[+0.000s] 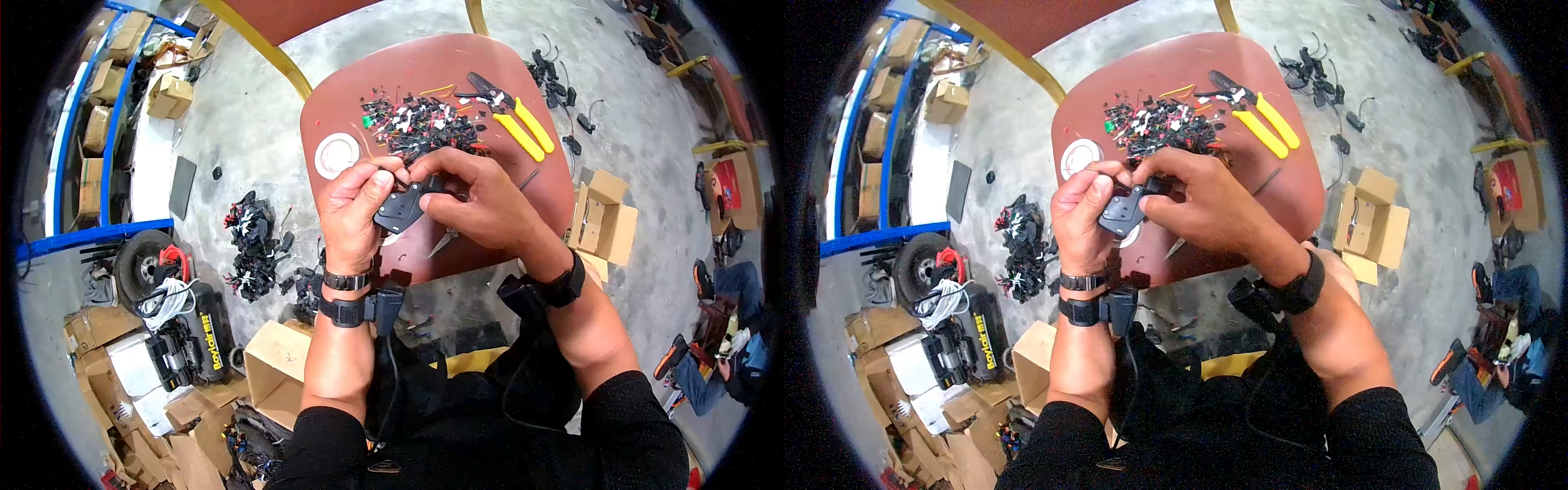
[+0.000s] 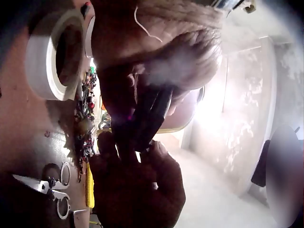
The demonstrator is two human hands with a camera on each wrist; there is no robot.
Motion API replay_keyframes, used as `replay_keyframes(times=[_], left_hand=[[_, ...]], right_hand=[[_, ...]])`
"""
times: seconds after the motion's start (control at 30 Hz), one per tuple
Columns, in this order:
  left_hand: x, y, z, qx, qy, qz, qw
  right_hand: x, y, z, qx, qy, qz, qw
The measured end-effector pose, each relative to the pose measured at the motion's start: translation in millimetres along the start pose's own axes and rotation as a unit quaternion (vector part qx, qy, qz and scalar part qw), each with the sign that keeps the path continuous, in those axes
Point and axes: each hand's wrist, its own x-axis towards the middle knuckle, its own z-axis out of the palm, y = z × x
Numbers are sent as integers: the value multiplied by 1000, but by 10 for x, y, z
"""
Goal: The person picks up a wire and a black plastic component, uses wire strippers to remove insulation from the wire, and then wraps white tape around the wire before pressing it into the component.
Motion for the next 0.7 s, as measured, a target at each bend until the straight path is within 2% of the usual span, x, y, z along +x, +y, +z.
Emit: replay_keyframes(times=[0.13,0.23,0.33,0.43,0.47,0.5,0.53,0.57,0.6,0.7], left_hand=[[10,-43,-25,20,-1,34,999],[4,-50,-36,33,-2,47,998],[4,-50,-30,49,2,57,997],[7,-95,-13,34,21,46,998],[17,-102,6,75,35,56,995],[19,-69,17,110,46,18,993],[12,-15,108,105,70,10,992],[41,-62,83,99,48,6,994],[78,-47,66,155,9,53,986],[66,-102,142,41,-10,67,997]], right_hand=[[-4,31,37,27,4,13,1000],[-16,-88,34,-36,4,-3,999],[-22,-26,54,-29,16,-17,999],[-11,21,14,-99,12,-91,991],[-11,25,2,-80,16,-71,994],[-35,29,3,-60,14,-50,997],[-40,-160,-7,-114,6,-18,993],[-27,-120,-23,-87,-1,-23,996],[-57,-70,-35,-67,17,-30,997],[-58,-115,-124,-76,29,-20,996]])
